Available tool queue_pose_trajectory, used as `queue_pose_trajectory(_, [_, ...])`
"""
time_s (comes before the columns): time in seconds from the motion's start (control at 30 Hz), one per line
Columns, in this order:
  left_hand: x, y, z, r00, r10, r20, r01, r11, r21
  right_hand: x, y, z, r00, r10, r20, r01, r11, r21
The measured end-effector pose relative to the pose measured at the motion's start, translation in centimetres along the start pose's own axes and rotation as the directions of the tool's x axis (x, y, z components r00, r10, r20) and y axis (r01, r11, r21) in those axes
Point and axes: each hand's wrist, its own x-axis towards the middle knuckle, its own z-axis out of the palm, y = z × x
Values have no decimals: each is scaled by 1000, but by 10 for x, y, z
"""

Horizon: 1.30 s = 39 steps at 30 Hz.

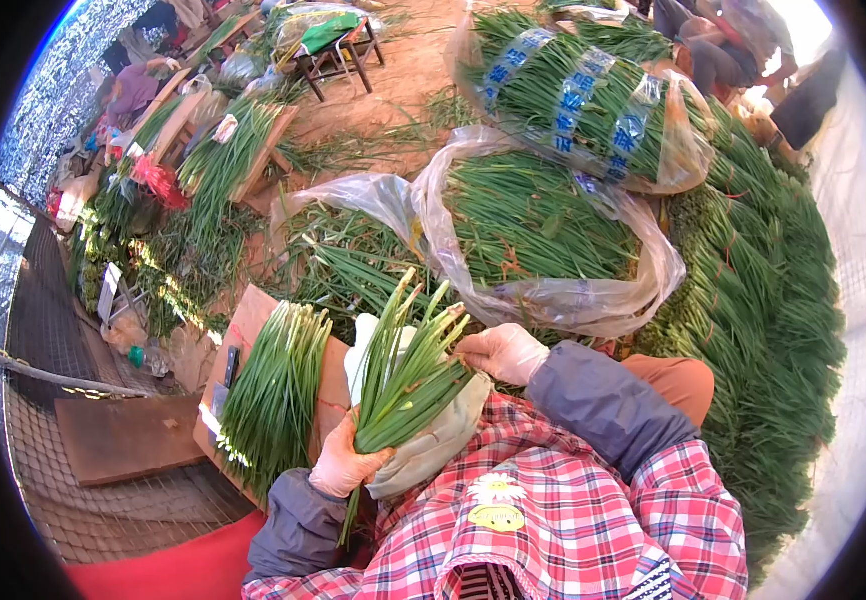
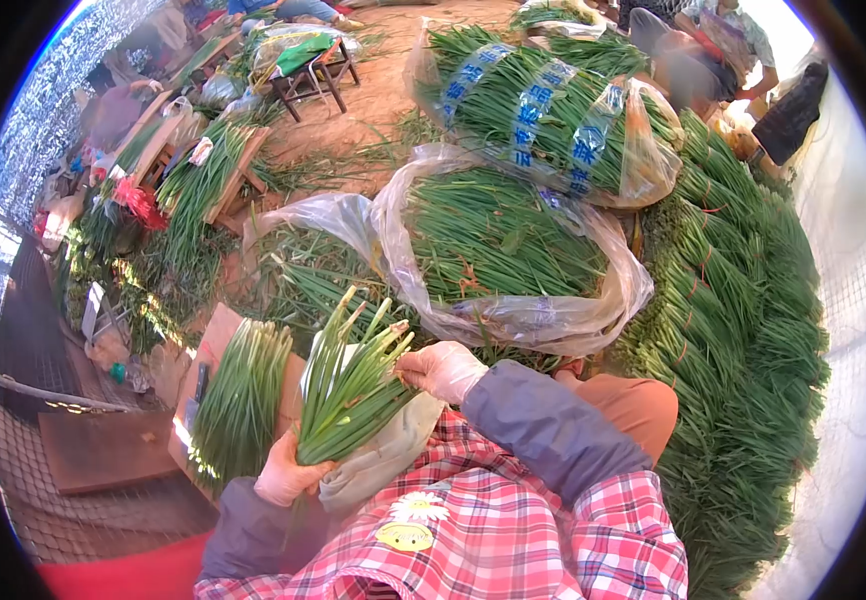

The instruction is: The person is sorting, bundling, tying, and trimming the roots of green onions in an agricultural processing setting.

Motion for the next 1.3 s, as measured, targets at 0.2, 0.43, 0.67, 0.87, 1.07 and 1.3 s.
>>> queue_pose_trajectory(0.2, [-1,7,1,993,-94,66,89,992,86,4,9,-9,988,7,-153,-52,954,-295])
queue_pose_trajectory(0.43, [-10,-4,-22,997,-25,70,41,970,-241,-39,115,-9,882,470,-20,-411,749,-519])
queue_pose_trajectory(0.67, [7,-4,-1,996,-59,61,77,930,-358,-16,-2,-42,941,339,-17,-213,629,747])
queue_pose_trajectory(0.87, [7,-2,19,998,-60,-9,56,964,-260,10,-25,-8,936,258,238,-348,597,722])
queue_pose_trajectory(1.07, [3,4,15,996,-36,78,58,950,-306,12,-27,0,921,364,139,-327,529,783])
queue_pose_trajectory(1.3, [3,-1,7,999,3,32,9,930,-368,-19,30,-65,939,212,-272,300,-111,947])
